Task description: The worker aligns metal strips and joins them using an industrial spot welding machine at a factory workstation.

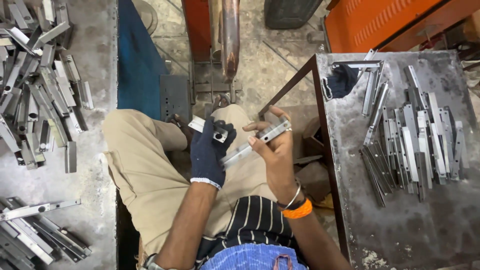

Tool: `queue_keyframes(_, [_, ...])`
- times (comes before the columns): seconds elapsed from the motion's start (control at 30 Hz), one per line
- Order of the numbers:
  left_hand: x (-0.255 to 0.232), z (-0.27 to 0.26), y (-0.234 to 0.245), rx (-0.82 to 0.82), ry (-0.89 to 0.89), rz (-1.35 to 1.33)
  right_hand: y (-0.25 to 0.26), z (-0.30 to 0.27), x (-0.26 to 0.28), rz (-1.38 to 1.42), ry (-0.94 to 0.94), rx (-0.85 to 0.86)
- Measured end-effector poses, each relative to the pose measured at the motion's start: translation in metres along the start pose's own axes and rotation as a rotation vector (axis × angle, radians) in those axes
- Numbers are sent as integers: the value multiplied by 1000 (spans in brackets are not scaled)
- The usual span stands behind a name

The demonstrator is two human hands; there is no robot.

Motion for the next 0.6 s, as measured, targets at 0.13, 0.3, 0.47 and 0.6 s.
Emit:
queue_keyframes(0.13, [0,-8,1,-67,6,70,0,-8,-16,-34,3,-68])
queue_keyframes(0.3, [18,-9,3,-79,27,183,-2,-23,-56,-51,-163,14])
queue_keyframes(0.47, [0,-8,0,-19,-69,247,14,-12,-46,-143,-141,22])
queue_keyframes(0.6, [-14,-17,-25,109,-26,284,25,-8,-35,-240,-168,-15])
Point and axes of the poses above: each hand's wrist, its own z-axis towards the middle knuckle, its own y-axis out of the back of the hand, x = y × z, the point moved 10 cm from there along z, towards the middle knuckle, and after that the axes turned 13 degrees about z, right-handed, at the moved point
